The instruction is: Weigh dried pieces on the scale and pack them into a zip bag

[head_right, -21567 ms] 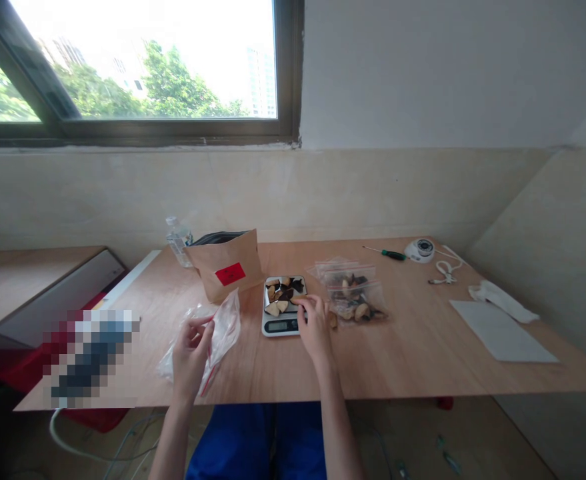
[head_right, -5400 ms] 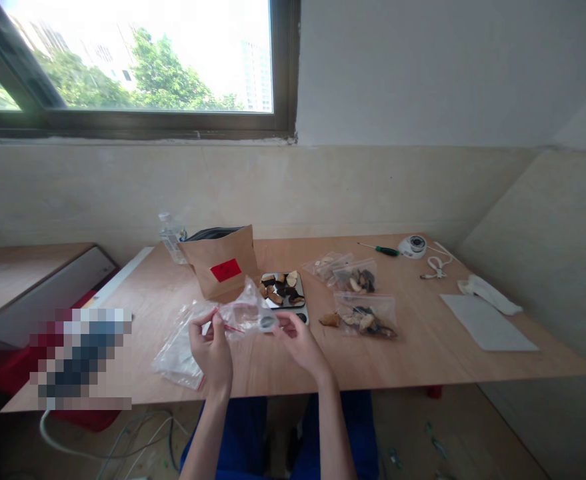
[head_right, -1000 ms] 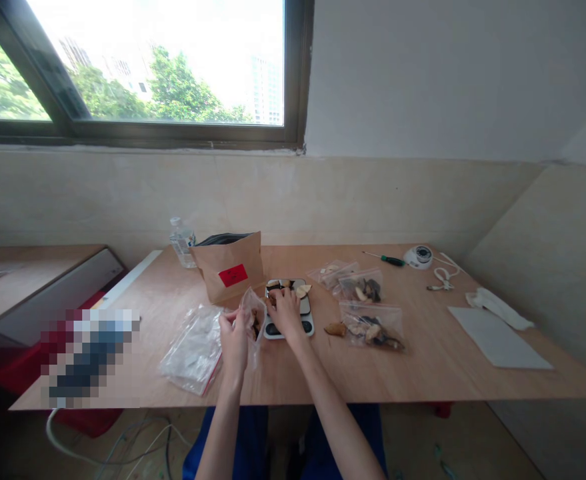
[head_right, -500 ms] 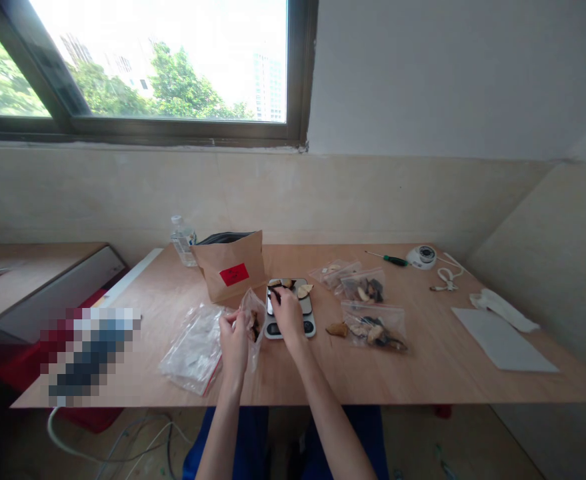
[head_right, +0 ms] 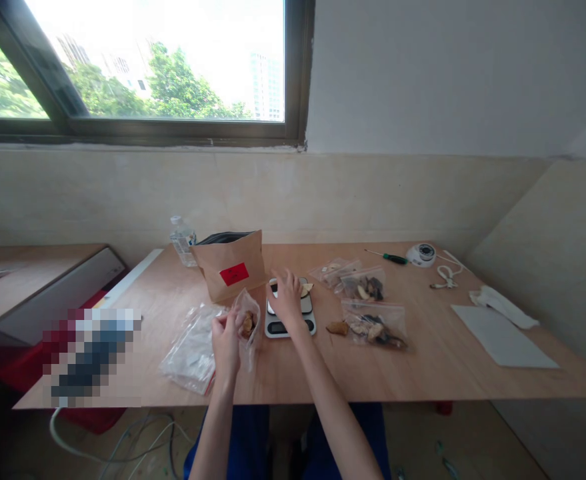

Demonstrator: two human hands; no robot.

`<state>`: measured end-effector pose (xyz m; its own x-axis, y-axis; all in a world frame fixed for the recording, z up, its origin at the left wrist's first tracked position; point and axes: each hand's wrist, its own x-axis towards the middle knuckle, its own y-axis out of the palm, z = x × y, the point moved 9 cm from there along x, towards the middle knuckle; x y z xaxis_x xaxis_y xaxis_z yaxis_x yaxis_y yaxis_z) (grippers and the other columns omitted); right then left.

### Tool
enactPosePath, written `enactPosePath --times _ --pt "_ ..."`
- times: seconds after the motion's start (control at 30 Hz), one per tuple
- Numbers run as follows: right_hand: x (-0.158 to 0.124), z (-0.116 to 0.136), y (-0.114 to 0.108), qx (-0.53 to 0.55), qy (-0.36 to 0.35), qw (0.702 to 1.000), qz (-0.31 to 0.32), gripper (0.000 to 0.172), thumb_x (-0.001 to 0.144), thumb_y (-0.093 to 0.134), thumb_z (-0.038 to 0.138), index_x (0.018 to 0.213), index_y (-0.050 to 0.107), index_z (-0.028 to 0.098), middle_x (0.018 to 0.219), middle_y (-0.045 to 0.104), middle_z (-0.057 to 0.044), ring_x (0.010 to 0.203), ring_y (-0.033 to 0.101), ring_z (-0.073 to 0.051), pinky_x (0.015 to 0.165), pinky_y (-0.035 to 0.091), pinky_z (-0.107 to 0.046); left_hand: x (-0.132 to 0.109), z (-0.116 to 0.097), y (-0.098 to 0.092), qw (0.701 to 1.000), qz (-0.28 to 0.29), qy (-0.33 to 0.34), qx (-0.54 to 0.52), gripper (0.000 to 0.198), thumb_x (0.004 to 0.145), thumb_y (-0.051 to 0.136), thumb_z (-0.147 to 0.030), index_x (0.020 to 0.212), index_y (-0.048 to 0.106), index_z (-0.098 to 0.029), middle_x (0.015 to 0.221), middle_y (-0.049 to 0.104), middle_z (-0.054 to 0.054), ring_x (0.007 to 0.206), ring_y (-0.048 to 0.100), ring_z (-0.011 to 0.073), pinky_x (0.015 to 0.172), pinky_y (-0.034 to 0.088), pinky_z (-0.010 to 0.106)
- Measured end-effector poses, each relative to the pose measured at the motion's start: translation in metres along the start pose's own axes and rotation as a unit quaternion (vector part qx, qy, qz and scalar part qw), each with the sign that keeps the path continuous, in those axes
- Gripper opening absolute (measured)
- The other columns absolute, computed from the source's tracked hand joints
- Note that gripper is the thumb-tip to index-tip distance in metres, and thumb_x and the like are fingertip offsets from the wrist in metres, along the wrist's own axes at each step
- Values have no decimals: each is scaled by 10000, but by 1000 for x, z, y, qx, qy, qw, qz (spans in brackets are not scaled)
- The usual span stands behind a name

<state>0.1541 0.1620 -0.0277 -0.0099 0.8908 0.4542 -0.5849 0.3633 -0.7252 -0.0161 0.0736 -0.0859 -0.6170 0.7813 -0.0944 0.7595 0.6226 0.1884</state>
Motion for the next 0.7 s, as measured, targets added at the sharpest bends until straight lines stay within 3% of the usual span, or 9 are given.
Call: enactPosePath --times 0.07,0.2,0.5,0.7 --pt "5 -13 22 -64 -1 997 52 419 834 539 340 1238 520 231 1323 424 -145 1197 367 -307 944 306 -480 -1 -1 1 1000 5 -4 -2 240 733 633 -376 777 490 -188 779 603 10 844 620 190 758 471 330" --pt "6 -24 44 -120 -1 987 108 327 860 509 308 1173 565 232 1203 515 -132 1129 396 -295 883 342 -435 -3 -3 6 1000 18 -13 1 226 740 621 -361 777 481 -188 823 598 16 867 613 181 773 464 325" --pt "5 -21 47 -113 -52 987 101 279 878 512 336 1121 582 217 1069 554 -118 1007 476 -247 799 389 -349 0 -3 10 999 23 3 37 212 750 598 -355 757 478 -181 783 597 23 874 604 199 829 443 361" --pt "6 -21 40 -126 -41 989 61 275 918 432 344 998 631 171 978 599 -129 906 542 -225 776 399 -331 3 1 11 999 31 -1 37 243 745 598 -390 773 473 -183 776 589 18 843 605 194 811 445 356"
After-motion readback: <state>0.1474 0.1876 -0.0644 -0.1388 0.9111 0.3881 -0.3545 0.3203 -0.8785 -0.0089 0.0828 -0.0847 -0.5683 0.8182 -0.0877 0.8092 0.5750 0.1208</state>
